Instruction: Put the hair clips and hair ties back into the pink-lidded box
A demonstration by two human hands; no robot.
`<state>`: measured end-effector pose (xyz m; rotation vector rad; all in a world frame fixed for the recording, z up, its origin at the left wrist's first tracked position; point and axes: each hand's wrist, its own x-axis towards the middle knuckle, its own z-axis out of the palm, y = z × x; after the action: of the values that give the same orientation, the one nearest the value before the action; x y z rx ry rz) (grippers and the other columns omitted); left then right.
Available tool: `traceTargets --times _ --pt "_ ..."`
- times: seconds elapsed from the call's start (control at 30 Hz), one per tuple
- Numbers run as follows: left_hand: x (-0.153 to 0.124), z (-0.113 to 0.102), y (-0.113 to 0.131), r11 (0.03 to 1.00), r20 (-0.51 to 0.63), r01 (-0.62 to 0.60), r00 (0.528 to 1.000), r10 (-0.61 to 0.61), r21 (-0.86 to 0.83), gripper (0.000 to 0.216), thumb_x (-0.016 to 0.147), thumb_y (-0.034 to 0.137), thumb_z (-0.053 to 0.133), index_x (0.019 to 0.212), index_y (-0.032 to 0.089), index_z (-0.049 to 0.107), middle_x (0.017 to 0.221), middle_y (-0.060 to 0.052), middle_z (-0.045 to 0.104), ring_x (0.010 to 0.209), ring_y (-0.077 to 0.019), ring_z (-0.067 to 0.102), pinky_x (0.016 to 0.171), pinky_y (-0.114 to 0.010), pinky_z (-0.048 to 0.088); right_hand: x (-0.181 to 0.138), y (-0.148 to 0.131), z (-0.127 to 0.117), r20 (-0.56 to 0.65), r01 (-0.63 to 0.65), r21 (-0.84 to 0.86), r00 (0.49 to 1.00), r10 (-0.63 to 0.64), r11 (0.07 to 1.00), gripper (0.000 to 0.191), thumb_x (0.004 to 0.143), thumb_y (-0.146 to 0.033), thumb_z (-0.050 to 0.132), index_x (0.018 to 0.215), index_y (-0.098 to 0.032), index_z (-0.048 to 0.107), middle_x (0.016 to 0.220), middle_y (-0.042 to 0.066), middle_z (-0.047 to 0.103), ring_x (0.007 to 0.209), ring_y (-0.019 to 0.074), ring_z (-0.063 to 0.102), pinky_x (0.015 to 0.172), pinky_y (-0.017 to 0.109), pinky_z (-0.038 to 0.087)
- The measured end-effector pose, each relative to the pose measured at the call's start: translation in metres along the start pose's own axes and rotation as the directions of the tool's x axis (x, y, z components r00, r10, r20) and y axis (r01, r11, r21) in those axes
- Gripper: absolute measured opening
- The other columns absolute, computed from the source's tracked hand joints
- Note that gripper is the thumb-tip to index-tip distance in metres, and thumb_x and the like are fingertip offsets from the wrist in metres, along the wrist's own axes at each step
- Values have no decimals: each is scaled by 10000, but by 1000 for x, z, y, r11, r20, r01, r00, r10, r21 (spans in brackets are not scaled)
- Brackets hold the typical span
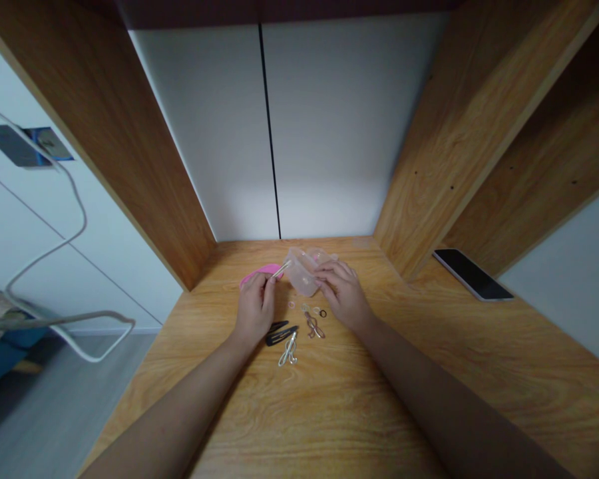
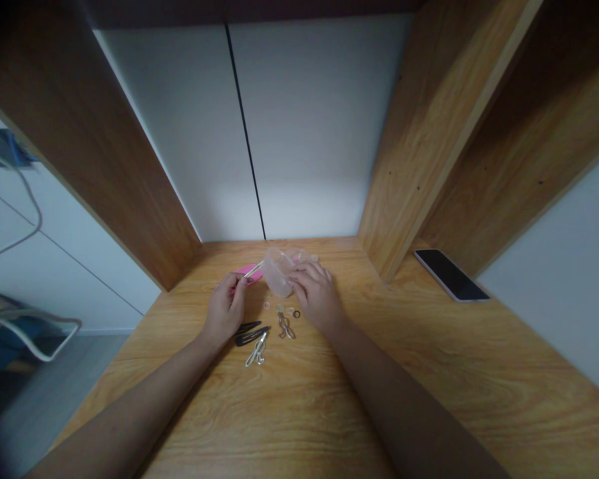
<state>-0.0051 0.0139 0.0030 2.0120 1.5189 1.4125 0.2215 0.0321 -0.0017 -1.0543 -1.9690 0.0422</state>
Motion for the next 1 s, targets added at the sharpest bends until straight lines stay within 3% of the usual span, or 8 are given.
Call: traceTargets --times 0.2,0.37,0.6,1.0 --pt "1 -2 -1 996 -45 -40 998 44 82 276 1011 305 419 924 190 654 884 -57 666 849 -209 590 778 -316 417 -2 -9 -5 22 26 -66 999 -25 998 259 889 -128 553 1047 -268 704 1292 76 592 1290 281 468 1056 486 368" --pt "3 -5 -5 983 -87 -78 992 93 165 241 994 292 471 938 191 683 885 -56 664 857 -212 578 803 -331 417 -2 -9 -7 -3 -26 -101 1000 25 995 276 776 -23 527 883 -231 675 1321 82 553 1320 291 436 1067 499 341" --pt "2 -2 -11 980 -83 -93 991 109 176 246 989 318 509 991 201 726 888 -51 663 870 -211 579 813 -351 415 -2 -14 -10 58 -8 -122 998 15 992 117 795 -228 714 903 -239 672 1354 96 534 1316 324 437 1071 527 339" --pt "2 4 -16 969 31 -114 993 110 219 199 934 318 617 1059 327 772 1030 -52 644 984 -230 579 884 -402 403 -5 5 2 79 -12 -33 997 14 999 128 871 -225 703 993 -255 723 1315 99 551 1227 282 533 1027 502 467"
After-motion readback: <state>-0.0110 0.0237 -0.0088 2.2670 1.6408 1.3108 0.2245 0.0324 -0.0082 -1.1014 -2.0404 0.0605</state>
